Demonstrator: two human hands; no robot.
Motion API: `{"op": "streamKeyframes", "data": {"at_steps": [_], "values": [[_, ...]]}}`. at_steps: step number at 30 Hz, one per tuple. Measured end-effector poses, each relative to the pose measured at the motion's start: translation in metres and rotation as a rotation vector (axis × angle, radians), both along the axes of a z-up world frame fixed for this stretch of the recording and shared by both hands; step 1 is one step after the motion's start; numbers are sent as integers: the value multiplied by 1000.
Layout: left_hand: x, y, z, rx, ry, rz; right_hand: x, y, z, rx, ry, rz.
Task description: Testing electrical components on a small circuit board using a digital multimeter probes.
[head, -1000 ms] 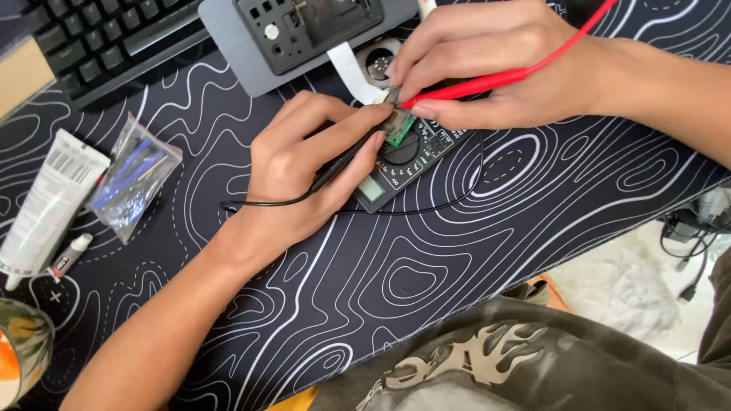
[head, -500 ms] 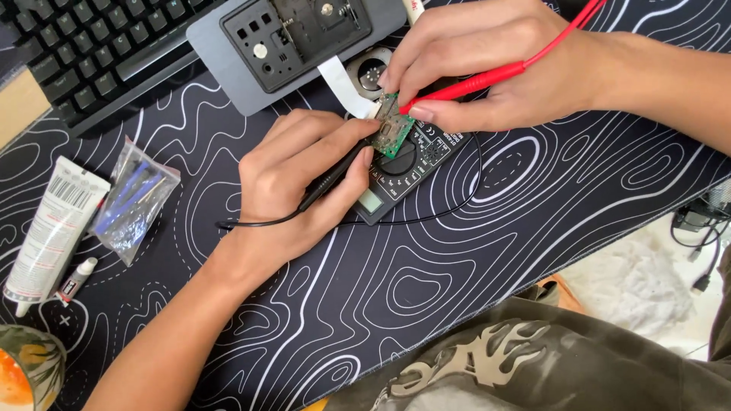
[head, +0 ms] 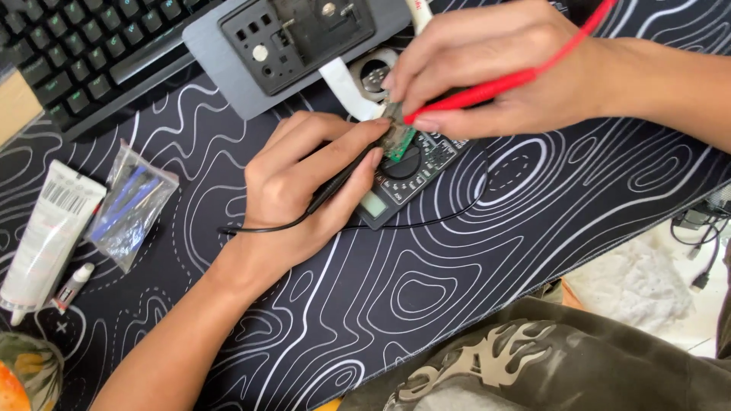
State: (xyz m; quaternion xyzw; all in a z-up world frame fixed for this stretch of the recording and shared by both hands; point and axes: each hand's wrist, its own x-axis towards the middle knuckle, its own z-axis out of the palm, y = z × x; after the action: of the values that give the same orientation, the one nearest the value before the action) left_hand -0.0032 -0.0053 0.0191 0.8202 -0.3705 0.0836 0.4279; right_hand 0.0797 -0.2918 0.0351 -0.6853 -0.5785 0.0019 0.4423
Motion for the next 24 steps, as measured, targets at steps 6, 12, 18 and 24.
{"op": "streamKeyframes", "data": {"at_steps": [6, 12, 18, 24], "values": [[-1, 1, 1, -47, 31, -1, 0, 1, -4, -29, -13, 9], [0, 2, -2, -74, 57, -4, 6, -2, -12, -43, 4, -39], [0, 2, -5, -65, 43, -4, 5, -3, -13, -51, 23, -48], [0, 3, -8, -55, 44, 4, 6, -5, -14, -54, 0, -47]]}}
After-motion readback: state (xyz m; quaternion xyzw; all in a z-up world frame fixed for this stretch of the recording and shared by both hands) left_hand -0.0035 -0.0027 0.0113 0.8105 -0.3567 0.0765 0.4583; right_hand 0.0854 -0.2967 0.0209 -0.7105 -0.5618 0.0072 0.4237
